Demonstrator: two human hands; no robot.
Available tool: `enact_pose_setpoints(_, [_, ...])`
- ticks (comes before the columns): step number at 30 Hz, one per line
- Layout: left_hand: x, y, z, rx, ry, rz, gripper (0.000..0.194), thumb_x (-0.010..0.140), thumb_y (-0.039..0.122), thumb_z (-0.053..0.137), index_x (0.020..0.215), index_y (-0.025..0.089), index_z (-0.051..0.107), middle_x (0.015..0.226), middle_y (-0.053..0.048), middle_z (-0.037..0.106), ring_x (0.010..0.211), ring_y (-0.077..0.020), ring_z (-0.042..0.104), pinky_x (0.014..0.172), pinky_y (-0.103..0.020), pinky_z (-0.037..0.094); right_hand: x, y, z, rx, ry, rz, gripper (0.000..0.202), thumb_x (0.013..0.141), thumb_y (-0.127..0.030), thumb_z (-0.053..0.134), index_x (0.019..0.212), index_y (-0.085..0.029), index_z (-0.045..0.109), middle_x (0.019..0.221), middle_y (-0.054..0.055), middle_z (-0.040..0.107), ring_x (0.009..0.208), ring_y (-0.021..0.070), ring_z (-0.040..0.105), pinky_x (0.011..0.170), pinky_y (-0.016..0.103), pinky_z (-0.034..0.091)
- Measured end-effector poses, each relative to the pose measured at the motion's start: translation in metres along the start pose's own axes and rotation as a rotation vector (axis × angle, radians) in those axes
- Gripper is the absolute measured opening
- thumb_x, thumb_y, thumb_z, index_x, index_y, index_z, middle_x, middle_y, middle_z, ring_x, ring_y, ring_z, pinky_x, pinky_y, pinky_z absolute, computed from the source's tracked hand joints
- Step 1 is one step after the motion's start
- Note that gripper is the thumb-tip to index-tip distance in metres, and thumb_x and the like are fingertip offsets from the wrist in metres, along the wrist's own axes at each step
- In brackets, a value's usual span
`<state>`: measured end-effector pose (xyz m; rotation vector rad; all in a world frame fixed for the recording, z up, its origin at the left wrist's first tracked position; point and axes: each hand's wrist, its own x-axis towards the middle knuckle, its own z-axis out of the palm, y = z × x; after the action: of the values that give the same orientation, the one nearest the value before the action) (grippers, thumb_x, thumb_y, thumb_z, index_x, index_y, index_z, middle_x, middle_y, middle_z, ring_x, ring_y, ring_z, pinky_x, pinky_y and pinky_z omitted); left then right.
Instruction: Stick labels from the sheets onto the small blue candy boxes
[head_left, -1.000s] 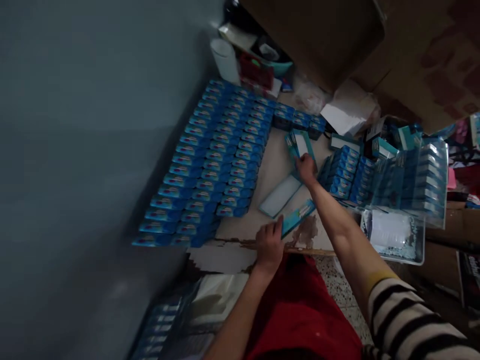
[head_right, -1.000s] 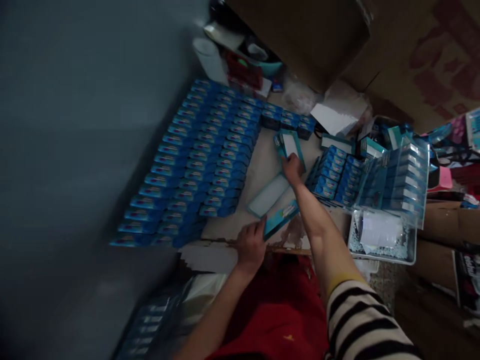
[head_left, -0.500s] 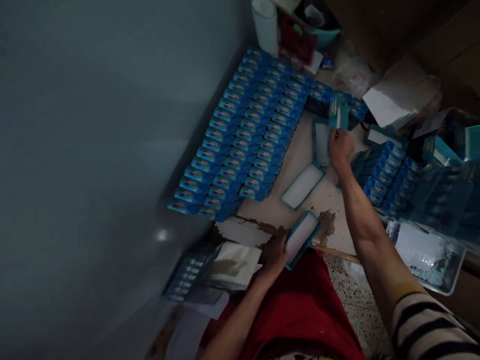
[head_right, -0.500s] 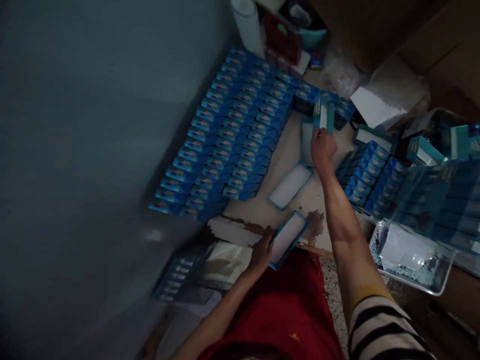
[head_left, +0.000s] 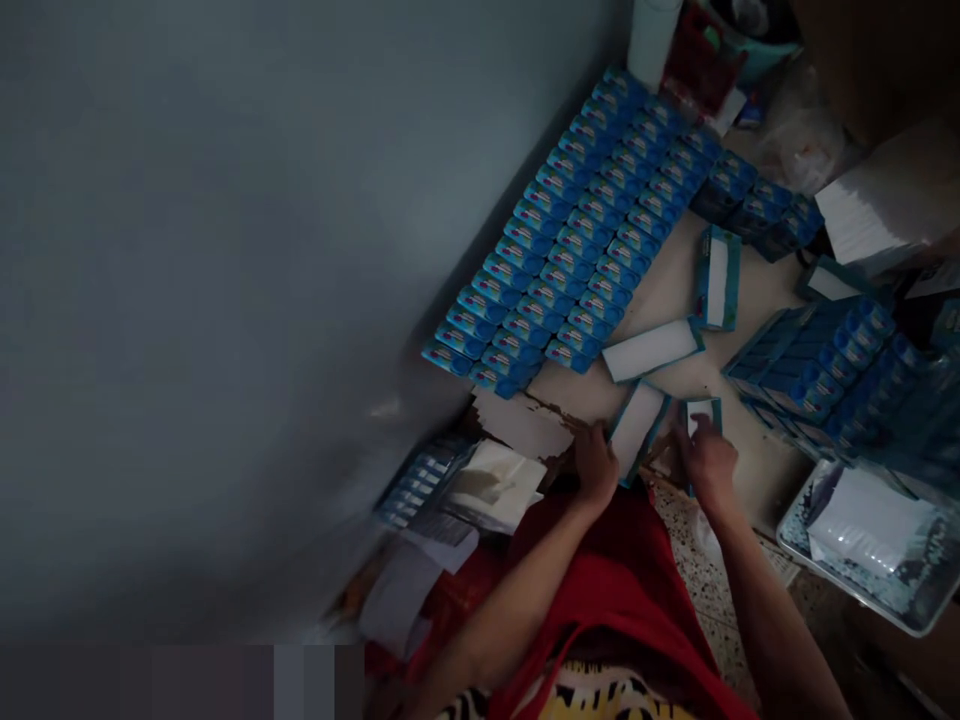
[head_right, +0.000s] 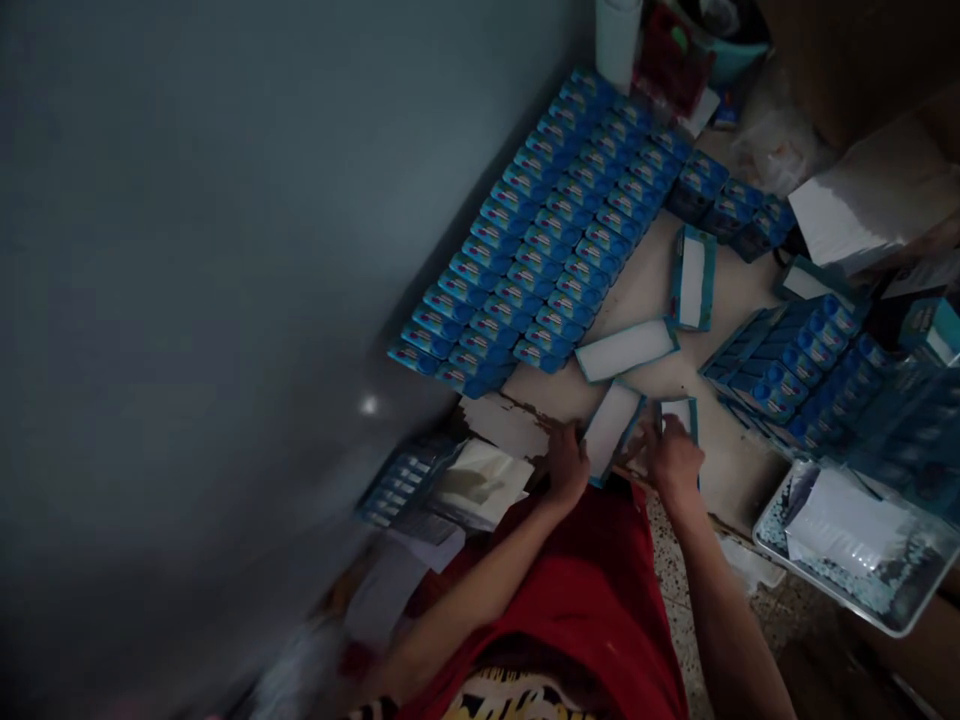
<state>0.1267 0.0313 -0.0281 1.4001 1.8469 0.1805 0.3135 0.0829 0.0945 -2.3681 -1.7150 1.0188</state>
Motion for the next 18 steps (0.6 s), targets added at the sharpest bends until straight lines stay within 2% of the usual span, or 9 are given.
enact_pose_setpoints(1, [0.004,0.005,0.001,-0.037,-0.014,0.046,0.042,0.098,0.013,0.053,0.139,0.015,0.059,0.135,-0.022,0.063,0.133,-0.0362,0.058,0.113,-0.054,0.047,0.014,-0.019,0.0,-0.013,0.115,-0.052,0.048,0.102,-0.06,0.047,0.123,-0.028,0.074,0.097,0.02,0.075,0.103,0.047,0.074,0.089,0.065,0.057])
enact_pose_setpoints(3, [0.012,0.008,-0.004,-0.105,-0.049,0.152,0.04,0.1,0.018,0.055,0.139,0.017,0.059,0.131,-0.019,0.065,0.13,-0.0336,0.06,0.113,-0.052,0.048,0.044,-0.064,0.008,-0.033,0.199,-0.161,0.055,0.104,-0.058,0.046,0.135,-0.02,0.07,0.129,0.022,0.072,0.13,0.0412,0.065,0.112,0.06,0.052])
enact_pose_setpoints(5, [0.018,0.001,-0.016,-0.164,-0.04,0.225,0.034,0.102,0.025,0.057,0.135,0.019,0.062,0.127,-0.016,0.068,0.125,-0.0317,0.062,0.111,-0.05,0.049,0.07,-0.107,0.029,-0.09,0.16,-0.344,0.066,0.104,-0.056,0.052,0.155,-0.015,0.055,0.16,0.022,0.055,0.155,0.0384,0.044,0.129,0.059,0.036])
enact_pose_setpoints(8, [0.022,-0.026,-0.044,-0.255,0.067,0.163,0.023,0.104,0.031,0.056,0.121,0.021,0.068,0.117,-0.013,0.071,0.116,-0.0287,0.066,0.105,-0.045,0.053,0.096,-0.15,0.067,-0.235,0.128,-0.485,0.087,0.104,-0.057,0.054,0.17,-0.006,0.03,0.178,0.025,0.025,0.169,0.0421,0.013,0.135,0.067,0.012])
enact_pose_setpoints(11, [0.018,-0.066,-0.073,-0.307,0.148,0.064,0.021,0.103,0.032,0.056,0.116,0.022,0.069,0.111,-0.01,0.072,0.104,-0.0251,0.069,0.096,-0.04,0.057,0.103,-0.16,0.092,-0.283,0.094,-0.451,0.089,0.105,-0.051,0.052,0.172,-0.003,0.02,0.18,0.026,0.012,0.17,0.0433,0.003,0.135,0.068,0.004])
enact_pose_setpoints(14, [0.004,-0.094,-0.088,-0.263,0.193,0.056,0.024,0.102,0.033,0.056,0.117,0.021,0.07,0.109,-0.011,0.071,0.102,-0.0258,0.069,0.095,-0.041,0.057,0.095,-0.157,0.1,-0.299,0.078,-0.442,0.084,0.106,-0.045,0.05,0.173,-0.005,0.019,0.181,0.023,0.012,0.17,0.0413,0.002,0.135,0.068,0.004])
enact_pose_setpoints(16, [-0.007,-0.1,-0.088,-0.222,0.171,0.064,0.023,0.102,0.032,0.055,0.116,0.022,0.071,0.109,-0.011,0.072,0.105,-0.0276,0.068,0.098,-0.043,0.056,0.089,-0.159,0.102,-0.306,0.084,-0.427,0.081,0.106,-0.042,0.051,0.173,-0.009,0.023,0.18,0.023,0.019,0.17,0.0418,0.006,0.135,0.069,0.006])
enact_pose_setpoints(18, [-0.014,-0.095,-0.083,-0.211,0.125,0.096,0.02,0.102,0.029,0.056,0.114,0.023,0.072,0.109,-0.011,0.073,0.107,-0.0287,0.068,0.099,-0.044,0.055,0.089,-0.167,0.103,-0.32,0.101,-0.383,0.084,0.102,-0.042,0.058,0.174,-0.014,0.024,0.176,0.024,0.028,0.167,0.0452,0.016,0.132,0.072,0.012])
